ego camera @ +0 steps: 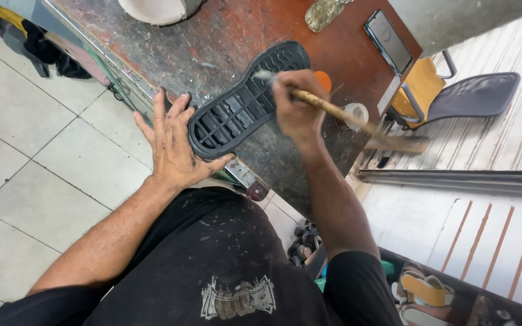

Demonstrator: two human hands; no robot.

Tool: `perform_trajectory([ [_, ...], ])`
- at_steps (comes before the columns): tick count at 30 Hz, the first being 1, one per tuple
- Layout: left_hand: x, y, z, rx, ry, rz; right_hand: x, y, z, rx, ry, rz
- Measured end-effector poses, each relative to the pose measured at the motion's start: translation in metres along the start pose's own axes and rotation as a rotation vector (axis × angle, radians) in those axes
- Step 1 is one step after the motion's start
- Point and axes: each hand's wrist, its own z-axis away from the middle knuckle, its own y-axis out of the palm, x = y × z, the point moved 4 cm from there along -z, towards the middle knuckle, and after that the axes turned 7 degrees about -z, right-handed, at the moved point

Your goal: Applying adhesive to a replacement shoe sole using a brush and refilling the glue container.

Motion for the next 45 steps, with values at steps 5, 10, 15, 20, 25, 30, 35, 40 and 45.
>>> perform_trajectory([
  [5, 0.006, 0.001, -0.001, 0.032, 0.044, -0.04, 0.047, -0.008, -0.011, 0.124, 0.264, -0.281],
  [10, 0.016, 0.01, 0.014, 0.073, 0.07, -0.065, 0.009, -0.032, -0.023, -0.122, 0.106, 0.199],
  [15, 0.016, 0.007, 0.011, 0.097, 0.04, -0.08, 0.07, 0.011, 0.001, 0.259, 0.327, -0.346],
  [20, 0.019, 0.009, 0.009, 0.131, -0.003, -0.103, 0.032, 0.006, -0.021, 0.072, 0.31, 0.185],
  [25, 0.017, 0.008, 0.001, 0.127, -0.034, -0.107, 0.144, 0.016, 0.011, 0.285, 0.242, -0.122],
  [30, 0.015, -0.008, -0.01, 0.078, -0.075, -0.146, 0.171, -0.046, 0.023, 0.407, 1.04, -0.045],
  [35, 0.014, -0.008, -0.001, 0.116, -0.103, -0.199, 0.153, -0.063, 0.039, 0.535, 1.162, 0.219],
  [40, 0.014, -0.021, 0.006, 0.243, -0.104, -0.214, 0.133, -0.059, 0.068, 0.504, 1.159, 0.252],
  [45, 0.058, -0.011, 0.015, 0.209, 0.051, -0.222, 0.116, -0.05, 0.077, 0.518, 0.976, 0.448],
])
